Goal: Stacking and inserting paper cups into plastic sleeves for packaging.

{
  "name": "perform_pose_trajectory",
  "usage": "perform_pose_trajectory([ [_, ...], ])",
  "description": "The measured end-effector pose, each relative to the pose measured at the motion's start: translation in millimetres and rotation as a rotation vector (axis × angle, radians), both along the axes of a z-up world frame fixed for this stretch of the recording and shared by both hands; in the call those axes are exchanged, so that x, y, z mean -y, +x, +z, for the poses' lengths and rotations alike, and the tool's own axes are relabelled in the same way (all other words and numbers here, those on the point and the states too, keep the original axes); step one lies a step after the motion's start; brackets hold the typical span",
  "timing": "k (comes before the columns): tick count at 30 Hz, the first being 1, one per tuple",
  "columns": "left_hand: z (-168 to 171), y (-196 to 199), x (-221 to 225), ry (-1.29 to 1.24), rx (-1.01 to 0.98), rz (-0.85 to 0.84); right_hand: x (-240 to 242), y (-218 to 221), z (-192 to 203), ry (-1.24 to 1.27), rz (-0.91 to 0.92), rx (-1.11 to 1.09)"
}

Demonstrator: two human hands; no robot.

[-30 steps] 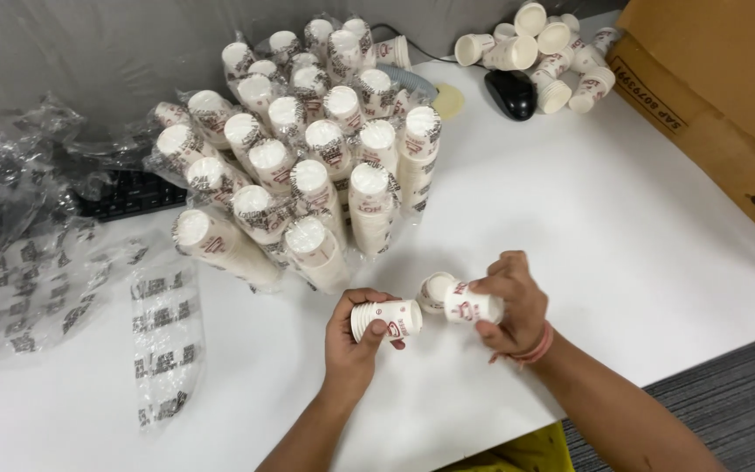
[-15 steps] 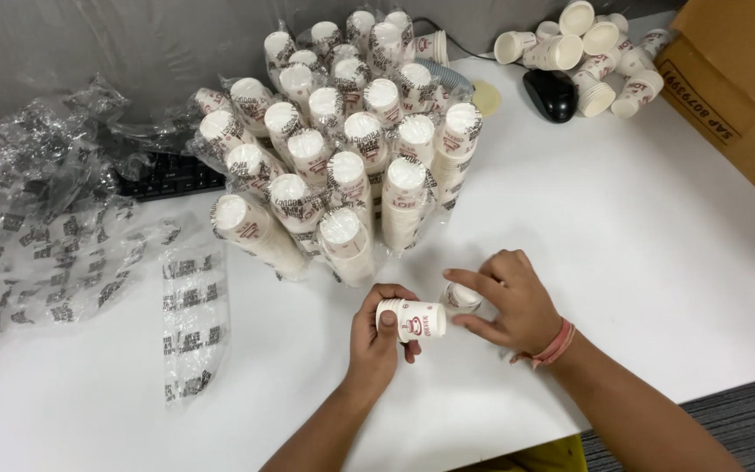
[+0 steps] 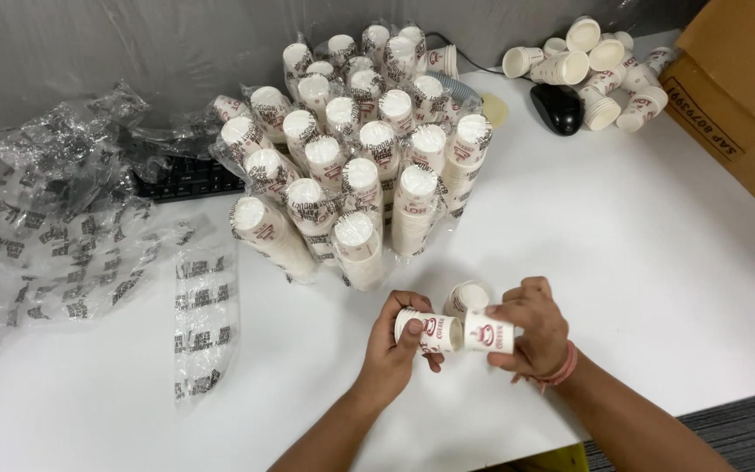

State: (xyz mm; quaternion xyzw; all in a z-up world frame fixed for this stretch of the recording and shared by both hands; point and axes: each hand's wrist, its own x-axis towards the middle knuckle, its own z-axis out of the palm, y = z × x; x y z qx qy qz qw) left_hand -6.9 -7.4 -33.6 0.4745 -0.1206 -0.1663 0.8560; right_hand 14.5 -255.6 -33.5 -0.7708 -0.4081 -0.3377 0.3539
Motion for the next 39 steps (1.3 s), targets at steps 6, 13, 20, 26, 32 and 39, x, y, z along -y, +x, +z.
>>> perform_pose_trajectory([
  [6,-4.4,5.5,-2.9,-0.003,0.002,0.143,10.8,13.1,4.2,0.252,-0.188,-0.026],
  [13,-10.0,10.3,0.3,0.044,0.000,0.232,-15.2,10.7,45.9,-0.088,-0.193,-0.184],
  [20,-4.5,4.8,1.9,-0.009,0.076,0.121,-11.8,7.8,38.1,-0.230,-0.149,-0.213],
  [26,0.0,-3.8,4.8,-0.063,0.098,-0.077,-25.0,-2.8,34.9,-0.228,-0.079,0.078],
  [32,-3.9,-3.6,4.9,-0.091,0.066,-0.103,-3.8,-1.6,-1.4,-0.076,0.037,0.039],
  [39,-6.6,8.3,-0.4,-0.066,0.060,0.082,11.8,7.9,4.5,0.230,-0.195,-0.028],
])
